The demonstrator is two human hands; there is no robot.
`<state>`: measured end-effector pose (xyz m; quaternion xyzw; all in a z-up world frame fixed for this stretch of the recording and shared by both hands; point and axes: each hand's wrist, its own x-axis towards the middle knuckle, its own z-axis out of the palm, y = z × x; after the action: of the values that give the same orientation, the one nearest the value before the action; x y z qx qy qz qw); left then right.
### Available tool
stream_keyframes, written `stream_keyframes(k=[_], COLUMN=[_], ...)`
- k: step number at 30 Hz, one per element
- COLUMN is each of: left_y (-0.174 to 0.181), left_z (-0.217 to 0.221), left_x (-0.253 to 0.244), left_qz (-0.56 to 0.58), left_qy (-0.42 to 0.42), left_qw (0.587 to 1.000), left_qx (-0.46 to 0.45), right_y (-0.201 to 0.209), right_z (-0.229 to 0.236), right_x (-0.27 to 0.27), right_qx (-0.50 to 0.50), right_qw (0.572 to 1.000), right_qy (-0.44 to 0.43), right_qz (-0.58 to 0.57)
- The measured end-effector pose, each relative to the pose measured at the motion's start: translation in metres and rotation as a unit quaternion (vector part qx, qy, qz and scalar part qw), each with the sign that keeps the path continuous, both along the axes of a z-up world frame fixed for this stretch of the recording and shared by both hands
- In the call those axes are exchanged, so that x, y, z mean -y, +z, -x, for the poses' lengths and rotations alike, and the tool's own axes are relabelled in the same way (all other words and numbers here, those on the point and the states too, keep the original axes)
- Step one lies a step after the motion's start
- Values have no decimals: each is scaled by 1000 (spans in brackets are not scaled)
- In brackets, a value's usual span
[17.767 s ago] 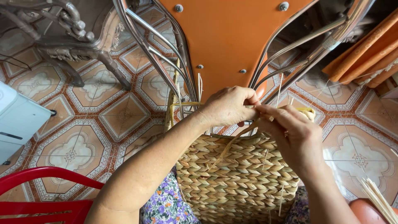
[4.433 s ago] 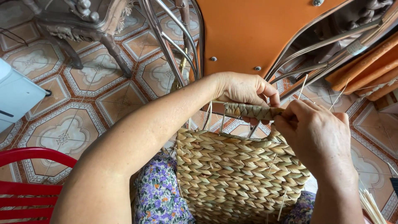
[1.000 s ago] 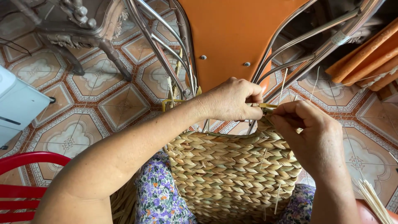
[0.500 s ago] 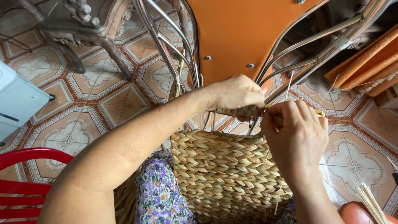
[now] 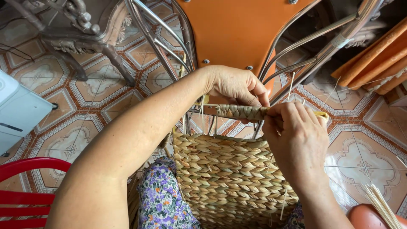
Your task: The person is weaving a handbag using dried water hyacinth stalks, attaching handles and trimming excess material.
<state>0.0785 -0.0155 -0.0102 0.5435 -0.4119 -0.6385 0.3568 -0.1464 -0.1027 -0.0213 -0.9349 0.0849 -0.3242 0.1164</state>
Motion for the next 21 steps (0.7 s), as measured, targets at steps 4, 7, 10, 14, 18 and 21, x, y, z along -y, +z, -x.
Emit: stream_keyframes(k=[4, 7, 10, 14, 18, 21], left_y=[-14, -12, -20, -11, -10, -13], left_z=[4, 7, 4, 6, 8, 9], left_x=[-5, -7, -10, -9, -3, -5], left_qz=[6, 6, 20, -15, -28, -32], left_qy=[39, 55, 44, 24, 16, 25], left_qw=[997, 996, 997, 997, 999, 998], left_qx=[-68, -65, -62, -73, -38, -58], right_y=[-11, -13, -4, 5, -10, -8], right_z=[-8, -13, -7, -2, -3, -2], right_x=[3, 3, 1, -2, 7, 2], right_qx=[21, 15, -7, -37, -10, 14], right_qw=[999, 999, 999, 999, 1000, 1000], right_qy=[-36, -42, -21, -8, 3, -1], right_qz=[20, 28, 35, 34, 12, -6])
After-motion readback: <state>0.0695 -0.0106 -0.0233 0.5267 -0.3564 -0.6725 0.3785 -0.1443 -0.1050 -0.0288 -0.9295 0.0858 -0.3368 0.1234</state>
